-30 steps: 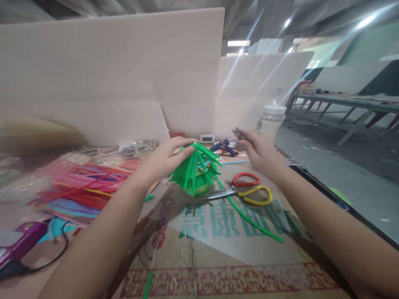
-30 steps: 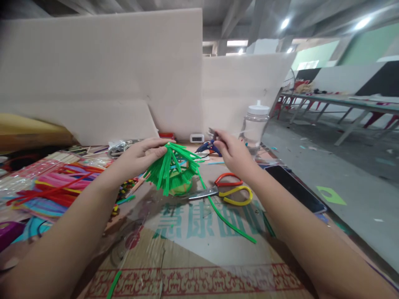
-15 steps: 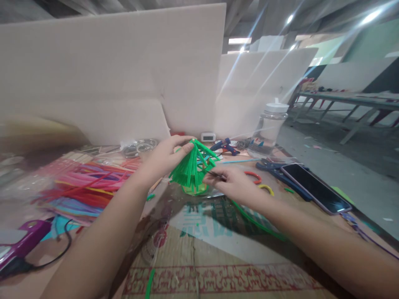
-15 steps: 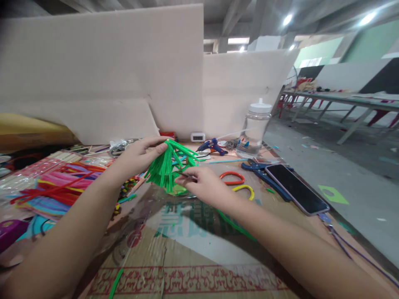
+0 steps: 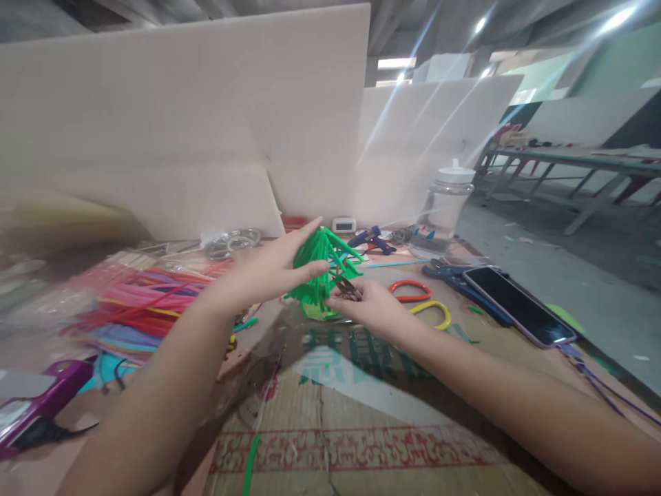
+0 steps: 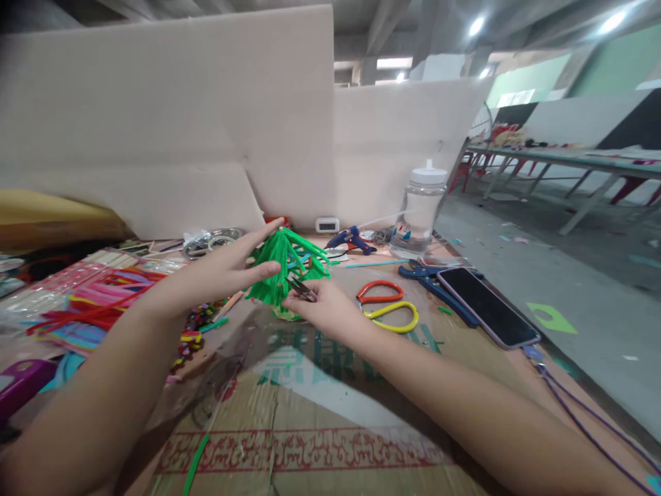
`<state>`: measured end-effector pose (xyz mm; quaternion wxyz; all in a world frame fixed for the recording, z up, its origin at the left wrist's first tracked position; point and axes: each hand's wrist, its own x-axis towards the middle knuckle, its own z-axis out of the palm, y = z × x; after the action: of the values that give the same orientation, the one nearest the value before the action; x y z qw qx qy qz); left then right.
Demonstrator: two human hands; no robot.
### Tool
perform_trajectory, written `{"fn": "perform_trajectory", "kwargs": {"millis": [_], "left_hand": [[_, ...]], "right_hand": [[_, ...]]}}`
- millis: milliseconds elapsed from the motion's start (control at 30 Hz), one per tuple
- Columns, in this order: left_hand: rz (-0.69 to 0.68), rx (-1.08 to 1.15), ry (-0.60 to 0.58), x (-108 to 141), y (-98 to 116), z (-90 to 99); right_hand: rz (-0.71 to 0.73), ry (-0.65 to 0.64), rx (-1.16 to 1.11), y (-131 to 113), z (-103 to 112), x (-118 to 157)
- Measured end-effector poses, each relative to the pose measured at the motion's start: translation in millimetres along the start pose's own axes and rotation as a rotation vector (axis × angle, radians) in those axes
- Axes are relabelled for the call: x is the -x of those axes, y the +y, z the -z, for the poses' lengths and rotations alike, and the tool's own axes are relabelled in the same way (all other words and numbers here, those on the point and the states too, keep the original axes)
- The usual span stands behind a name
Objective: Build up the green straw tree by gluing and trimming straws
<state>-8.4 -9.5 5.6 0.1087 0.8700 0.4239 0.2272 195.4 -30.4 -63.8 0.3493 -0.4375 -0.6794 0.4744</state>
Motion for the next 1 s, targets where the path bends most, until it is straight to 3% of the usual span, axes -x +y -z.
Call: {"fn": "perform_trajectory", "kwargs": {"millis": [67, 167, 367, 767, 900, 1000], "left_hand": [[-0.015, -0.026, -0.050, 8, -1, 3.3], [-0.036, -0.036, -0.035, 15, -5, 4.1], [-0.142, -0.066, -0.044, 12, -14, -3.9], [-0.185, -0.106, 0.000, 9, -12, -9.5], [-0.154, -0.053, -0.021, 10, -12, -5.4], [-0.130, -0.024, -0.036, 11, -13, -2.1]], "right_hand": [[0.026, -0.015, -0.044, -1, -2, 2], [0.085, 0.007, -0.115, -2, -6, 8], [0.163, 0.041, -0.141, 3, -14, 12], [0.076, 0.035, -0.025, 2, -10, 4], [0.155, 0.137, 0.043, 2, -5, 9], [0.292, 0.195, 0.057, -5, 3, 15]]}}
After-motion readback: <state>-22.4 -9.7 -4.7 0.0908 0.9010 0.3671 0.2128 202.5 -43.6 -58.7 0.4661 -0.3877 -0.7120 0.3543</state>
